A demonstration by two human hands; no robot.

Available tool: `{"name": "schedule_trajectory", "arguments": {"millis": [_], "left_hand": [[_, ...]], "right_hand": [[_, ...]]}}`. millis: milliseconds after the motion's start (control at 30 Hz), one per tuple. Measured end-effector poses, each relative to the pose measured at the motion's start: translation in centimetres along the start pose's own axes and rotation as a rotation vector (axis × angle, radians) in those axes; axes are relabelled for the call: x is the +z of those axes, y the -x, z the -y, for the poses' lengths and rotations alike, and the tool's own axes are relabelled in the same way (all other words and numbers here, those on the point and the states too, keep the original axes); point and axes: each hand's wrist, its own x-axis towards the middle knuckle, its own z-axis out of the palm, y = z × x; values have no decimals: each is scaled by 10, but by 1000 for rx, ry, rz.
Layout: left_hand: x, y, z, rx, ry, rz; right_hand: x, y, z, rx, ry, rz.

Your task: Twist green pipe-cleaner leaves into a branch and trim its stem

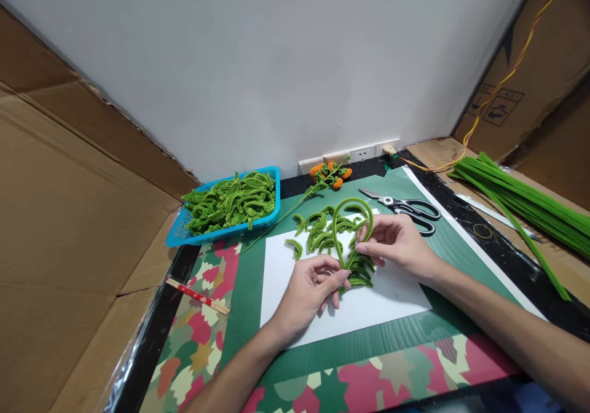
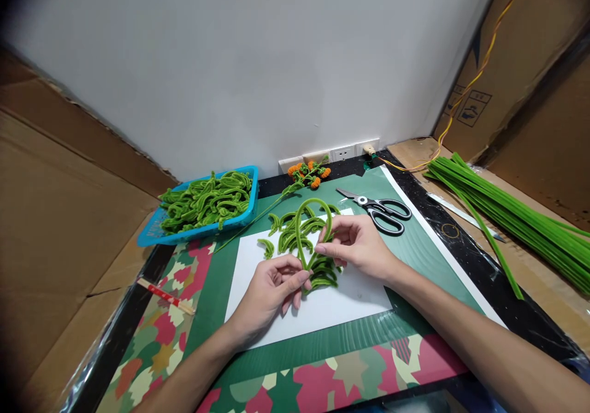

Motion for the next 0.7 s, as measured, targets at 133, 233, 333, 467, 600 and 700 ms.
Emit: {"name": "schedule_trajectory", "arguments": {"millis": [133,233,333,467,600,700], "left_hand": [[-1,0,2,9,18,-2],[-1,-1,2,12,21,1],[-1,-1,1,13,20,3],[-1,-1,3,29,24,0],[-2,-1,5,47,35,-10],[-2,-1,5,44,42,-20]], "right_hand": [[-2,1,0,-12,8,16],[-2,1,0,1,13,30],[-3,1,0,12,15,36],[-6,0,0,10,23,33],[-8,1,1,2,27,50],[-8,1,2,-11,33,49]]}}
